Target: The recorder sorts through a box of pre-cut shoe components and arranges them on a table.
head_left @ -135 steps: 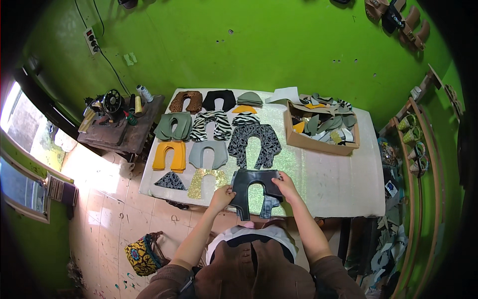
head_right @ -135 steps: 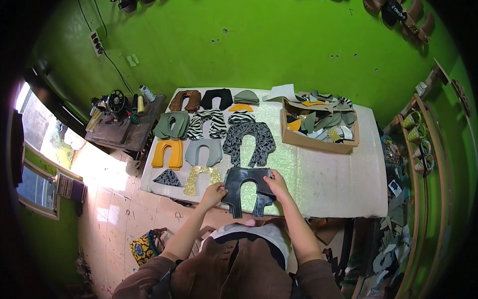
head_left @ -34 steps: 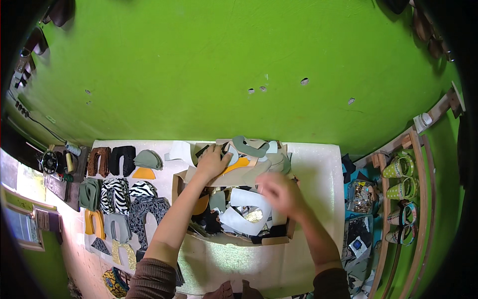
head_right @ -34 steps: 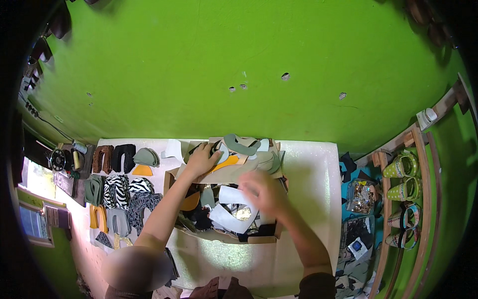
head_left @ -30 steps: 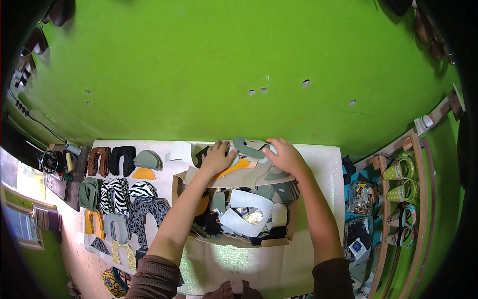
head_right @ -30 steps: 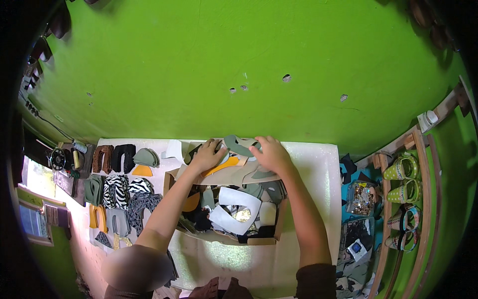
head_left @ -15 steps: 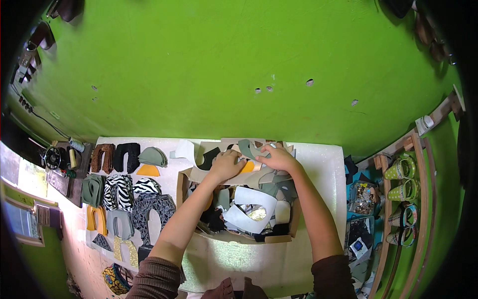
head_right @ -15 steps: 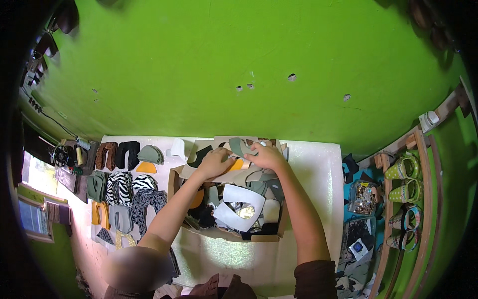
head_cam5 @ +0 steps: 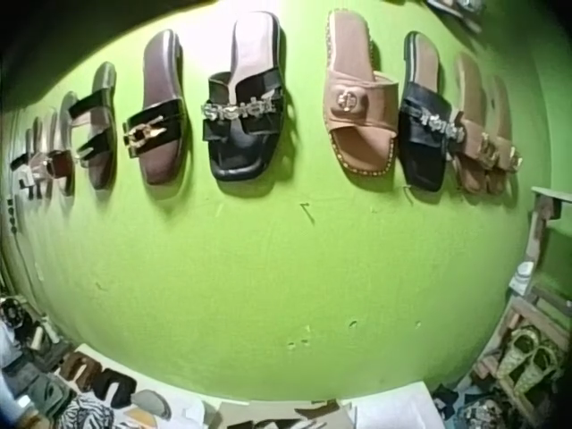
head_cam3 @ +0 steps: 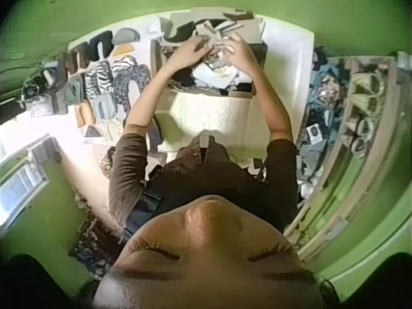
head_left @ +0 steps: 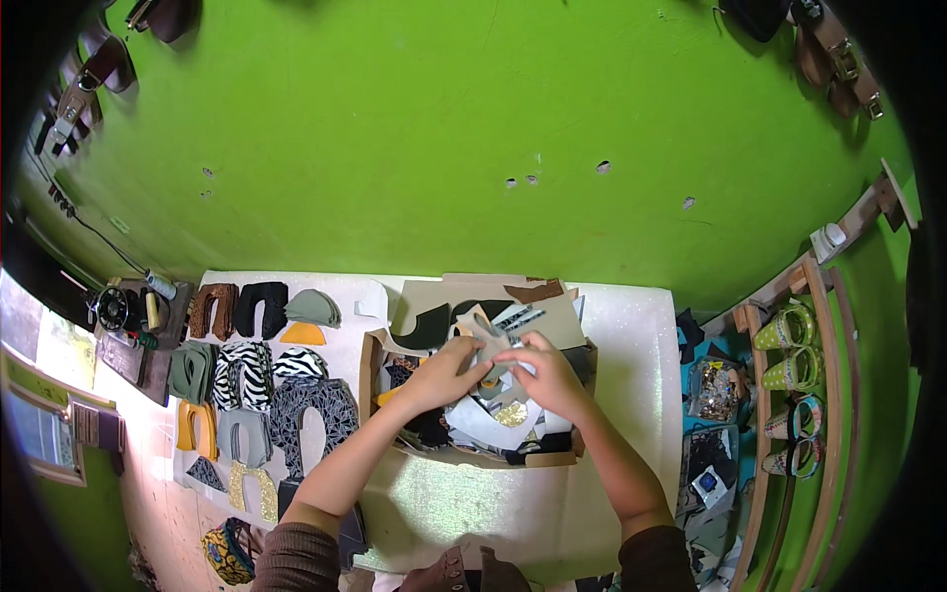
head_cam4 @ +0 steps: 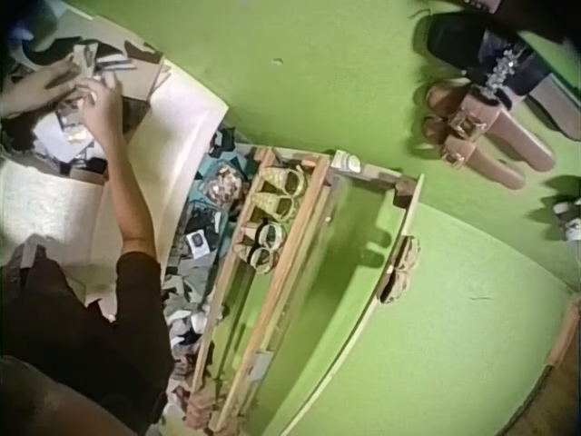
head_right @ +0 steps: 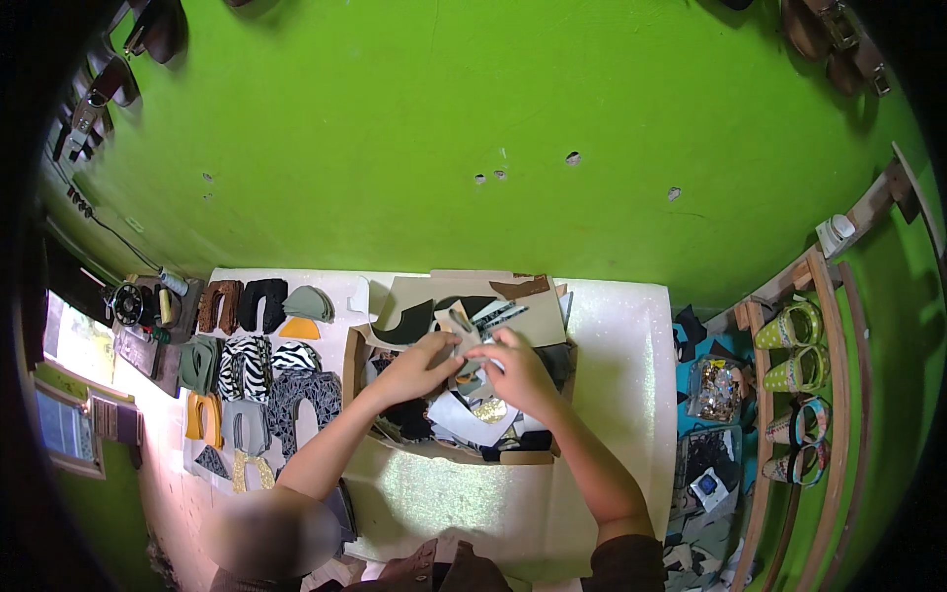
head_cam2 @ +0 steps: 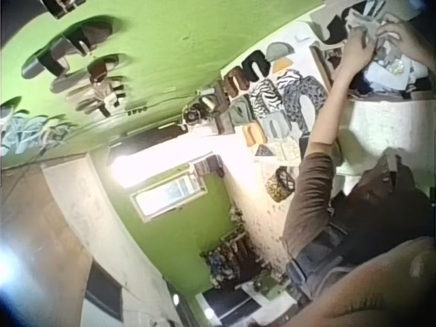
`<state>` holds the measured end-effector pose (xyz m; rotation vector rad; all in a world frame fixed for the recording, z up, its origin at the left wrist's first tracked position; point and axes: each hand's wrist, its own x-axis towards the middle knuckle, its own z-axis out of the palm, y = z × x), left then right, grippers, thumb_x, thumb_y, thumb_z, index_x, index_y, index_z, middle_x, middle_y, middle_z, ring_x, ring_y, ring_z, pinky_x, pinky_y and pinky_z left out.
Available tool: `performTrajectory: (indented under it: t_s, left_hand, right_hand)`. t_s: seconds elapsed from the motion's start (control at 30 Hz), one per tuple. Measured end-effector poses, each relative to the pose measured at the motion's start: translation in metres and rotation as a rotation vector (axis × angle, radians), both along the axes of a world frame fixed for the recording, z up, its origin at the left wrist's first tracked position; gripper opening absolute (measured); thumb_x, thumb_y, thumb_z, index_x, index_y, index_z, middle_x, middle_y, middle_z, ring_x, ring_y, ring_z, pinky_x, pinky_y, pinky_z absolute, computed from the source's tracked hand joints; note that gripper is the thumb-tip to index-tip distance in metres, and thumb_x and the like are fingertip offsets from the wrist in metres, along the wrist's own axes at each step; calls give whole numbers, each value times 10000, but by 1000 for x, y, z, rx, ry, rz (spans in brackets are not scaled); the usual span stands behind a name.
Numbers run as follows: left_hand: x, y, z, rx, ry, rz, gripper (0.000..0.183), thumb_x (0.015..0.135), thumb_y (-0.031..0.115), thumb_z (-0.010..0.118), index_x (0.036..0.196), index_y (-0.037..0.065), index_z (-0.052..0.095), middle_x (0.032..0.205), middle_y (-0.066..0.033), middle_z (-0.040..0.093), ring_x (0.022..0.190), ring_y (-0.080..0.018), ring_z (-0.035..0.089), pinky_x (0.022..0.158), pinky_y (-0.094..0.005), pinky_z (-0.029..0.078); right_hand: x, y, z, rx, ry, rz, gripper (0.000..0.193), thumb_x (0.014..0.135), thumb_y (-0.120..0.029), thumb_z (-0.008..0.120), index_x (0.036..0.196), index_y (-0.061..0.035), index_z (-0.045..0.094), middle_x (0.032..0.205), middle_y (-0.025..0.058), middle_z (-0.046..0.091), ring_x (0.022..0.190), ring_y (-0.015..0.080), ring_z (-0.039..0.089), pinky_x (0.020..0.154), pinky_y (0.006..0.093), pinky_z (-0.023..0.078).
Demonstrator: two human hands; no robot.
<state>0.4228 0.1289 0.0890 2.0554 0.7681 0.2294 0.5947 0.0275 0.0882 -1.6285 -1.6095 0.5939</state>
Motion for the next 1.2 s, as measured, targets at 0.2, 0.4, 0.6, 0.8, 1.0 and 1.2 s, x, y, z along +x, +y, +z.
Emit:
performTrajectory:
  t_s: [0.2, 0.4, 0.6, 0.8, 1.0, 1.2]
  left_hand:
    - [-27, -26, -3, 103, -136, -112, 490, 860, 331, 549, 1180, -32, 471, 1145, -246, 507, 1052, -349, 524, 894, -355, 413]
    - [-50, -17, 27, -180, 169, -423, 367, 887, 331, 528, 1078, 20, 567, 979, -168, 597, 842, -260, 594, 750, -320, 456]
    - [-33, 21, 43, 168, 419, -144, 313, 772, 252, 632, 999, 44, 576, 1049, -159, 605, 947, -276, 592, 779, -331, 464]
    - [-9, 47, -6, 451, 656, -221, 953, 611, 349, 748, 1397, 168, 241, 1415, -174, 290, 1293, -315, 316, 1071, -498, 211]
    - [-27, 38, -35, 441, 341, -102, 684, 693, 224, 692, 1295, 147, 377, 1232, -157, 499, 1079, -356, 509, 908, -439, 403]
    - [-38, 17, -3, 609, 155, -13, 251, 755, 148, 587, 1000, 96, 595, 771, -111, 636, 704, -285, 624, 597, -369, 488]
  right_hand:
    - [-20, -38, 19, -108, 15, 132, 291, 730, 50, 554, 940, -117, 666, 1014, 104, 539, 804, 259, 588, 655, 336, 470]
    - [-24, -59, 32, -111, -185, 377, 298, 746, -16, 529, 949, -176, 677, 1086, 111, 552, 860, 258, 602, 717, 330, 495]
    - [1, -20, 37, -111, -120, 344, 193, 744, -46, 558, 901, -104, 654, 1105, 132, 544, 995, 282, 534, 828, 354, 441]
    - [0, 67, -21, -44, -388, 7, 368, 807, -314, 583, 1119, -119, 571, 1136, 146, 546, 1093, 315, 499, 907, 428, 409]
    - [1, 90, -30, -417, -439, 3, 494, 775, -433, 603, 1128, -89, 568, 1149, 178, 539, 1112, 310, 490, 927, 434, 400]
    - [23, 63, -4, -264, -47, 156, 340, 738, -158, 676, 1043, -39, 584, 1061, 167, 579, 994, 308, 553, 846, 350, 443]
